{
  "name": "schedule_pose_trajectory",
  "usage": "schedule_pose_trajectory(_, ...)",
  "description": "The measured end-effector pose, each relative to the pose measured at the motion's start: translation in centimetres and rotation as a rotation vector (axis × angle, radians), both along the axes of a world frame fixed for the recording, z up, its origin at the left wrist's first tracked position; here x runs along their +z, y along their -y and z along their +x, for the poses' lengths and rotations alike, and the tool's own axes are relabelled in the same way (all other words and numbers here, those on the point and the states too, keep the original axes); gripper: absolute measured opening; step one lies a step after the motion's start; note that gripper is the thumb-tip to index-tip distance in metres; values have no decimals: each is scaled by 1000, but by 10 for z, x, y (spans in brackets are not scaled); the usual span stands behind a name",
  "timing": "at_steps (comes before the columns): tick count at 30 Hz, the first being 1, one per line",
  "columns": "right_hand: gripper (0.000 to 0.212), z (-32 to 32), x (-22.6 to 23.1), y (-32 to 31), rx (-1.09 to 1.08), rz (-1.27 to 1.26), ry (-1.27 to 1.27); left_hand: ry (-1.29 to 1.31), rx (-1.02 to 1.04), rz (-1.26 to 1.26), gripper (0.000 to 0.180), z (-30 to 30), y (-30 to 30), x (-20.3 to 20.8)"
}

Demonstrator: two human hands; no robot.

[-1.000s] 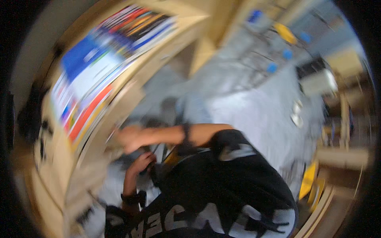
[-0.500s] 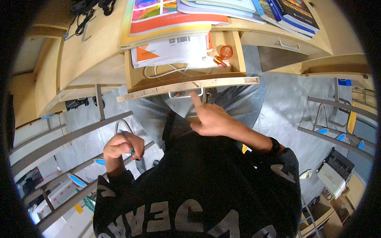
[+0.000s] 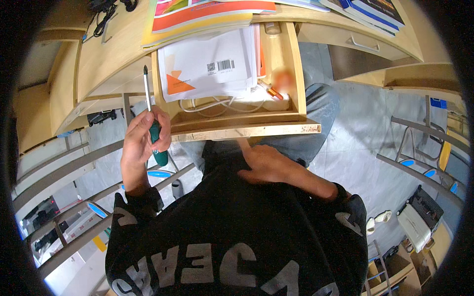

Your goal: The person clears papers and items from a desk drawer, uses a screwdriver to tighten a screw on the drawer's front panel, and then closes the drawer.

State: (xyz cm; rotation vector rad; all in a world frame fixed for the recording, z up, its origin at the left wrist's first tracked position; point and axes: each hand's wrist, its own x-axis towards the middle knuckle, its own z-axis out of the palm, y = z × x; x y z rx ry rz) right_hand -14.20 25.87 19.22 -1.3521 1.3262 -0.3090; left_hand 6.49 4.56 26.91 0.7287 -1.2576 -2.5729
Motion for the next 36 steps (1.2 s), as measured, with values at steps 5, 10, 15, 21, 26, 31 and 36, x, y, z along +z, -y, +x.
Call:
schedule_pose_trajectory(5,82,-9,7,0,0,-8,38,29,27,-222,60,6,19,23)
schedule_pose_trajectory(10,42,-28,57,10,110,-379,257,178,316,-871,75,19,113,64)
schedule_pose_trajectory(15,27,-85,82,46,-430,-133,492,651,221,-1383,68,-16,217,54)
schedule_pose_trajectory(21,20,-116,57,44,-563,-253,319,827,143,-1706,60,-30,294,4)
schedule_pose_trajectory(26,23,-74,63,14,-248,-511,-253,815,58,-1922,49,-39,302,-5)
schedule_pose_trajectory(31,16,-44,60,6,-84,-555,-423,823,-55,-1885,53,-42,302,0)
schedule_pose_trajectory(36,15,-42,52,8,-74,-754,-488,702,146,-2107,56,-22,282,18)
